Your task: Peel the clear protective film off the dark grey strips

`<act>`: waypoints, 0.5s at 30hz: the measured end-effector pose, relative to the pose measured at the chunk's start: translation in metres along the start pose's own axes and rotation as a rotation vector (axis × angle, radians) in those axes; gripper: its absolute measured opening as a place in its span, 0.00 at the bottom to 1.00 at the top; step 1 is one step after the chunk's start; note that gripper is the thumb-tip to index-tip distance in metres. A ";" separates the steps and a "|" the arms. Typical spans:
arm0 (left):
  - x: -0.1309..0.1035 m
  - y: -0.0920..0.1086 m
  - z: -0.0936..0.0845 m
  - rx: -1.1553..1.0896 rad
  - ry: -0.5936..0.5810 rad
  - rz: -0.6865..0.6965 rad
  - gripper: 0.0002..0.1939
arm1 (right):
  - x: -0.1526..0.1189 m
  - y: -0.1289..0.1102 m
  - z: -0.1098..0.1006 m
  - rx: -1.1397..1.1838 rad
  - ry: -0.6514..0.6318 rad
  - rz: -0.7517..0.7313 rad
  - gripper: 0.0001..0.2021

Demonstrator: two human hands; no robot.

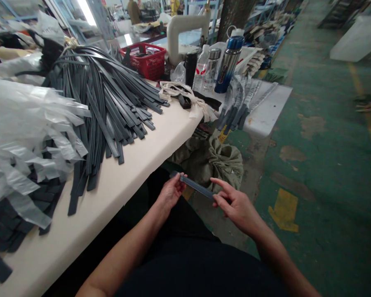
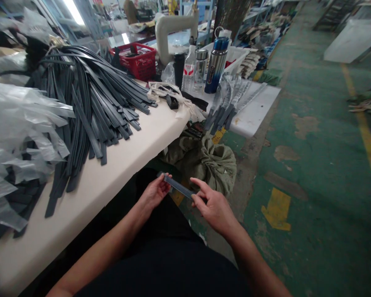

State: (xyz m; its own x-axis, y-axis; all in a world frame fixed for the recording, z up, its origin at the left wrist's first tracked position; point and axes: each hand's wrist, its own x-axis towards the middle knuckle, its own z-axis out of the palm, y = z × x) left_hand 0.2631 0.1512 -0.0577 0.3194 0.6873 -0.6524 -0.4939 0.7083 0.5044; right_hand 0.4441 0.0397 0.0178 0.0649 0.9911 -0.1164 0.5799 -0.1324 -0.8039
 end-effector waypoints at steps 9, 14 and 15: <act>-0.016 -0.023 0.011 0.022 -0.054 -0.078 0.05 | 0.038 -0.012 0.030 -0.105 0.001 -0.026 0.24; 0.000 0.007 0.002 -0.010 0.020 -0.043 0.06 | 0.002 -0.016 -0.011 0.157 -0.247 -0.249 0.14; 0.002 0.010 0.001 -0.013 0.027 -0.050 0.06 | -0.007 -0.015 -0.019 0.197 -0.257 -0.286 0.13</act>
State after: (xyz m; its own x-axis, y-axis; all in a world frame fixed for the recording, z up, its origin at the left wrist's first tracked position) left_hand 0.2594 0.1601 -0.0539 0.3219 0.6468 -0.6914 -0.4884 0.7391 0.4639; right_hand 0.4503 0.0351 0.0414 -0.2947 0.9556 0.0064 0.3772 0.1225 -0.9180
